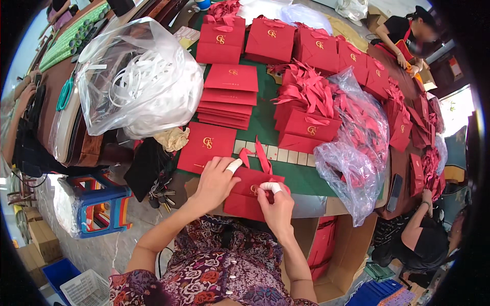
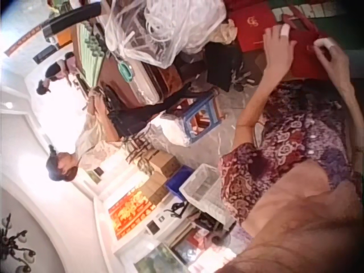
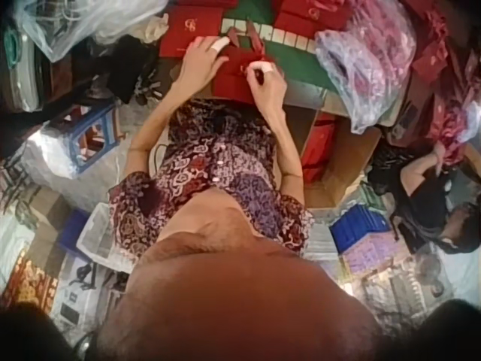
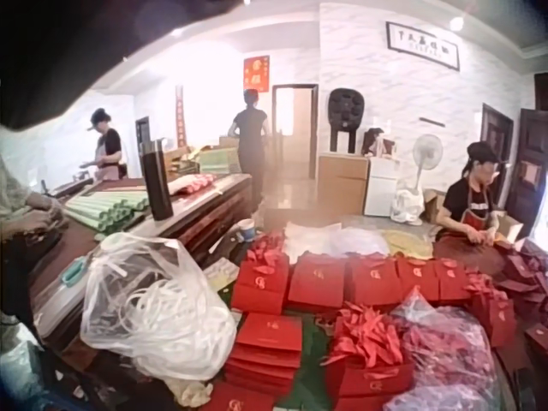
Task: The person takes flat red paper gift bags from a stack and attaches ribbon handles to each bag by threading ribbon through the holes by hand.
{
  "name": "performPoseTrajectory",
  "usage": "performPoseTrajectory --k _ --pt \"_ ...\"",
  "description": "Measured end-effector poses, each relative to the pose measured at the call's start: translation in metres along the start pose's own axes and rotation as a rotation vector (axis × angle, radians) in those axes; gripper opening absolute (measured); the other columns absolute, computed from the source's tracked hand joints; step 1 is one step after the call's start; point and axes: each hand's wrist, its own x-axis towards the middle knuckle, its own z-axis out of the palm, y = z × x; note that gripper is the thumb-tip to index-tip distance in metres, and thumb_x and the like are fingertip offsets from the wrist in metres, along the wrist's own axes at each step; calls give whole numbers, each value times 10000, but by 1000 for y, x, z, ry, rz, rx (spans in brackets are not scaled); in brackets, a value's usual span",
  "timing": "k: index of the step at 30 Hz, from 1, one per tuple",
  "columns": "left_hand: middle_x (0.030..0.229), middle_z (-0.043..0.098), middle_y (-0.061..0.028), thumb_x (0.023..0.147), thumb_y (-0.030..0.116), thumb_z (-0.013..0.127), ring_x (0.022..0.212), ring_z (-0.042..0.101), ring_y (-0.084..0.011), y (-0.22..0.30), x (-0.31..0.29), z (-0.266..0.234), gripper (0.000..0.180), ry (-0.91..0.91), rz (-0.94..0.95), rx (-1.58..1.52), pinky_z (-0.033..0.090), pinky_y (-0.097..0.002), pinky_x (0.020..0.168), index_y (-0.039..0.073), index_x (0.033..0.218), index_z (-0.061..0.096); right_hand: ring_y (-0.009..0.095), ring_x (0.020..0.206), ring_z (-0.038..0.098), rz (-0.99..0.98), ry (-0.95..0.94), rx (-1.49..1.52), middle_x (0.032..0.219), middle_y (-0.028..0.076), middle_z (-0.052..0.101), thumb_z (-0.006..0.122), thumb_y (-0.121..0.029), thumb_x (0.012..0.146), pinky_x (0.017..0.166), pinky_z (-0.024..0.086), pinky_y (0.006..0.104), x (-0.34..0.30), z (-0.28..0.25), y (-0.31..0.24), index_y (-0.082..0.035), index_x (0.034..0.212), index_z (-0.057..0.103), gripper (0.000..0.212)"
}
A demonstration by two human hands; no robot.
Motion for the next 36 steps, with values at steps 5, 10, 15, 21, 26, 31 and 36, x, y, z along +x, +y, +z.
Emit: performPoseTrajectory --k 5,10,15,21,26,31,36 --pt "1123 574 -137 757 181 763 1033 533 -329 -6 1 14 423 -84 40 30 451 -424 872 17 1124 632 251 698 602 -93 70 -124 756 69 588 756 -106 793 636 488 376 5 24 8 -62 878 660 136" --pt "1059 565 -129 732 158 773 991 534 -323 1 2 10 386 -50 55 -7 453 -431 842 24 1065 632 259 709 602 -195 114 -214 768 70 591 764 -109 777 645 481 376 6 30 12 -69 864 657 144" --pt "998 548 -128 733 107 759 934 545 -317 4 2 12 299 -122 69 -18 459 -434 796 29 979 609 275 719 602 -258 105 -241 777 83 594 759 -80 762 654 482 380 3 31 14 -65 886 648 167" --pt "994 529 -140 748 95 754 906 571 -338 5 0 12 321 -173 26 -45 488 -440 757 9 1005 581 262 678 628 -96 66 -72 798 106 639 722 -4 774 622 502 354 -10 26 14 -35 937 631 190" --pt "991 521 -149 755 78 743 904 577 -355 4 -1 19 312 -196 45 -44 495 -448 748 0 1003 571 284 691 621 -91 118 -15 776 116 626 727 -10 764 634 502 374 -10 31 13 -44 936 653 191" --pt "975 544 -174 792 48 696 902 586 -386 3 2 19 247 -225 29 -131 500 -461 737 -7 998 572 302 708 618 -92 88 -65 771 121 622 734 -12 749 642 502 392 -11 31 13 -56 913 658 186" --pt "884 656 -208 876 57 594 846 645 -408 -1 4 20 113 -274 -104 -274 518 -473 721 -12 965 591 286 703 626 -107 106 -33 771 113 631 738 -18 747 626 497 386 -12 35 10 -54 898 658 174"
